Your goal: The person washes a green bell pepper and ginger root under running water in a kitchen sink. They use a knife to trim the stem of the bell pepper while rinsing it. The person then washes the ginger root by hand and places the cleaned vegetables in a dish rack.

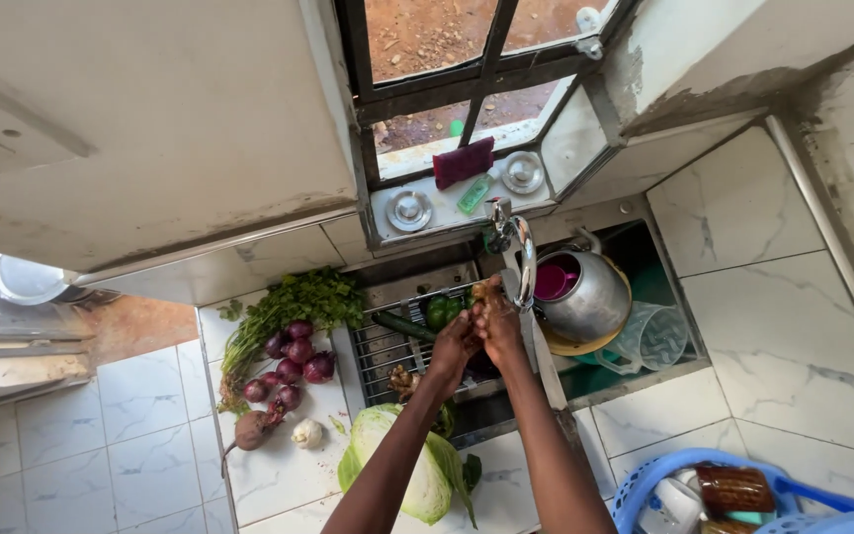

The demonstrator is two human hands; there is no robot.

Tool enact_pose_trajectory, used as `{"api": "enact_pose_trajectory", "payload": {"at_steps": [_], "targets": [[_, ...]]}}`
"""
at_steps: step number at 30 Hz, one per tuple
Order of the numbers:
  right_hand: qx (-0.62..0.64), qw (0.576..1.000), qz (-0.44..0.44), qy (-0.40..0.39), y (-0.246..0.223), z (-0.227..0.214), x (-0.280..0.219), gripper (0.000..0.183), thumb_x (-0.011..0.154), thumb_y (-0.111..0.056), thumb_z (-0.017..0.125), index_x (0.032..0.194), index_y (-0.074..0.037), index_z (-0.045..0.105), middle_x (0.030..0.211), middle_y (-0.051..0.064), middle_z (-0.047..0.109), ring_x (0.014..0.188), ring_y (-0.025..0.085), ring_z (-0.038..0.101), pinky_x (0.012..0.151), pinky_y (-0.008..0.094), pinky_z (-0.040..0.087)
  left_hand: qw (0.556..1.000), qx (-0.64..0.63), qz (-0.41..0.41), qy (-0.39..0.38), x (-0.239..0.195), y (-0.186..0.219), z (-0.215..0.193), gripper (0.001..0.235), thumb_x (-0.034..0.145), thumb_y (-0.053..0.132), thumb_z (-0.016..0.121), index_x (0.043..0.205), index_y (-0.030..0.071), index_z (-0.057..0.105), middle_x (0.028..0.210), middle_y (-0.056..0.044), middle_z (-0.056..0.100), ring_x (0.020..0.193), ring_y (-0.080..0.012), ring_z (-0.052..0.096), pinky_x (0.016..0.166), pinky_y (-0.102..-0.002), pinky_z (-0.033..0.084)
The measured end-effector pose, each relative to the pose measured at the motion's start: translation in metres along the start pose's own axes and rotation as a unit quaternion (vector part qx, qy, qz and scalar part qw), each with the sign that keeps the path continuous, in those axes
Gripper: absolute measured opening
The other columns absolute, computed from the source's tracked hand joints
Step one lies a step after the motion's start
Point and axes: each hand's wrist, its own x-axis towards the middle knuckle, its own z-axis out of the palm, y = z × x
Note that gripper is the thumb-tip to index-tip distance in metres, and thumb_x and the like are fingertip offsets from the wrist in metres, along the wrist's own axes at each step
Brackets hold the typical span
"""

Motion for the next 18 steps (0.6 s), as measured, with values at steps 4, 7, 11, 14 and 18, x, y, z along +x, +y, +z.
{"api": "enact_pose_trajectory", "payload": {"at_steps": [4,7,11,14,18], "targets": [[0.016,0.995,-0.098,-0.021,-0.001,0.003,-0.014,0.053,0.106,-0.063,0.066,0.121,-0.012,0.073,0.086,0.011,0.077,0.073,0.017,0.076,0.060,0.027,0.061,0.999,-0.026,0.015,0.039,-0.050,0.040,0.067,0.058,0.119,0.033,0.052,0.168,0.004,0.043,0.156,-0.023,0.058,0.147,-0.0370,0.053,0.127,-0.057,0.038],[0.068,0.986,-0.145,-0.040,0.013,-0.016,-0.012,0.043,0.113,-0.038,0.064,0.136,-0.002,0.060,0.122,0.029,0.077,0.119,0.038,0.076,0.112,0.052,0.056,0.998,-0.023,0.022,0.054,-0.031,0.013,0.054,0.054,0.119,0.024,0.053,0.168,0.003,0.043,0.157,-0.026,0.060,0.146,-0.0362,0.056,0.124,-0.055,0.042],[-0.056,0.979,-0.193,-0.046,0.017,-0.025,-0.026,0.041,0.117,-0.040,0.057,0.137,-0.004,0.060,0.133,0.020,0.072,0.134,0.036,0.065,0.120,0.051,0.048,0.989,-0.111,-0.023,0.092,-0.003,-0.018,0.026,0.044,0.117,0.020,0.057,0.157,0.002,0.054,0.144,-0.022,0.064,0.132,-0.0340,0.063,0.119,-0.054,0.049],[-0.155,0.959,-0.227,-0.064,0.024,-0.049,-0.035,0.037,0.115,-0.034,0.060,0.136,-0.004,0.059,0.135,0.021,0.069,0.139,0.038,0.061,0.122,0.052,0.045,0.974,-0.180,-0.061,0.121,0.017,-0.036,0.004,0.036,0.115,0.017,0.060,0.148,0.001,0.063,0.132,-0.020,0.068,0.119,-0.0321,0.068,0.114,-0.053,0.055],[-0.367,0.895,-0.251,-0.042,0.013,-0.045,-0.061,0.042,0.111,-0.036,0.066,0.145,-0.014,0.058,0.132,0.013,0.073,0.130,0.031,0.070,0.115,0.048,0.053,0.953,-0.252,-0.110,0.128,0.087,-0.087,-0.036,0.035,0.114,0.019,0.065,0.144,0.001,0.067,0.134,-0.026,0.067,0.118,-0.0421,0.071,0.105,-0.063,0.057]]}}
